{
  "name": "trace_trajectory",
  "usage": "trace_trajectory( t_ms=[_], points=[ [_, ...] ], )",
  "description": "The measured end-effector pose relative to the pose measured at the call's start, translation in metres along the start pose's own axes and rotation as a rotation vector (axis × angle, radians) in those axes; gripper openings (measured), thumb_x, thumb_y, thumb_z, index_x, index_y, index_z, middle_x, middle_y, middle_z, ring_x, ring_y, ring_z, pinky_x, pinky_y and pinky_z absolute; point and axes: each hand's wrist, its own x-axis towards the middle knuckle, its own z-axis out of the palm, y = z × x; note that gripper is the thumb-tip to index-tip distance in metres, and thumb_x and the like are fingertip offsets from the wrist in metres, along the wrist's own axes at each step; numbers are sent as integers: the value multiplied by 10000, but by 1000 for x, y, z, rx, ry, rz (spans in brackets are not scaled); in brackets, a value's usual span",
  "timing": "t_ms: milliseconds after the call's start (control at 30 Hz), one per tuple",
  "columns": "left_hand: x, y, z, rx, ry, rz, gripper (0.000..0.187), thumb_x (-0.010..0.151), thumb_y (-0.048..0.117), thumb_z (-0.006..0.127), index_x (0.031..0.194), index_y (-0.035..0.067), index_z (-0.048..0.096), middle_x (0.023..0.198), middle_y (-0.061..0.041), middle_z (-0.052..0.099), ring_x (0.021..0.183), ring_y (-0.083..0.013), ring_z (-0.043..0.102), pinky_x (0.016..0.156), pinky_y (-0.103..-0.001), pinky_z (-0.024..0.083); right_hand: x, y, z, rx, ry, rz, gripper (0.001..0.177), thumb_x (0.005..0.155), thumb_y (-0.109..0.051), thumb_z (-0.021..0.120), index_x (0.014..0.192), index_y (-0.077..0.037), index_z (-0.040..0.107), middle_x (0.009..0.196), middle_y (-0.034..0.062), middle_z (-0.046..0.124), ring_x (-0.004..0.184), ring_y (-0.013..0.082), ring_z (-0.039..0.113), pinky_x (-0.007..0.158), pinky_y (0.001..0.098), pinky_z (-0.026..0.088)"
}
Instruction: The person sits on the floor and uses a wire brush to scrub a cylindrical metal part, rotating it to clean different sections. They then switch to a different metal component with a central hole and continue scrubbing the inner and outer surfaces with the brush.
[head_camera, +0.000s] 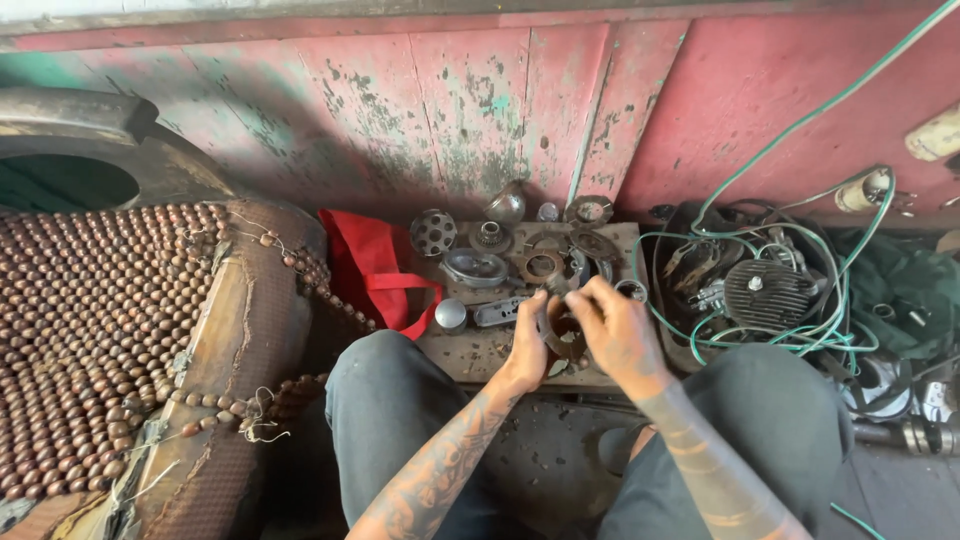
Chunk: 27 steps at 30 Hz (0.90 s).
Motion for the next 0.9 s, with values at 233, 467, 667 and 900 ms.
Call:
trace_trajectory(
  t_ms=[233, 467, 667, 900],
  points=[
    [6, -12, -14, -27, 10, 62, 643, 1037, 559, 384, 1392, 78, 621, 1298, -166, 657, 1162, -308, 605, 931, -502, 567, 0, 8, 0, 40, -7, -1, 228, 1013, -312, 642, 904, -121, 701, 609, 127, 659, 615, 254, 641, 649, 408, 516],
    [-57, 95, 99, 50, 17, 94, 952, 1067, 652, 295, 1613, -91, 61, 1676, -321, 2, 1543, -443, 45, 1250, -599, 140, 9, 20, -3, 14, -2, -22, 253, 1035, -301, 619, 894, -91, 637, 594, 143, 617, 590, 271, 627, 607, 399, 514],
    [-36, 61, 55, -36, -28, 121, 823, 1082, 642, 251, 1625, 23, 269, 1672, -229, 256, 1540, -372, 239, 1243, -557, 238, -2, -5, -4, 186, -112, -30, 300, 1061, -317, 574, 908, -72, 656, 554, 65, 572, 521, 163, 588, 533, 289, 561],
    [-8, 16, 5, 21, -57, 37, 882, 1038, 731, 203, 1550, 61, 458, 1398, -139, 595, 1104, -295, 588, 745, -436, 561, -8, -9, 1, 137, 2, -61, 217, 996, -284, 657, 861, -115, 680, 555, 110, 635, 575, 193, 641, 617, 367, 538]
  ],
)
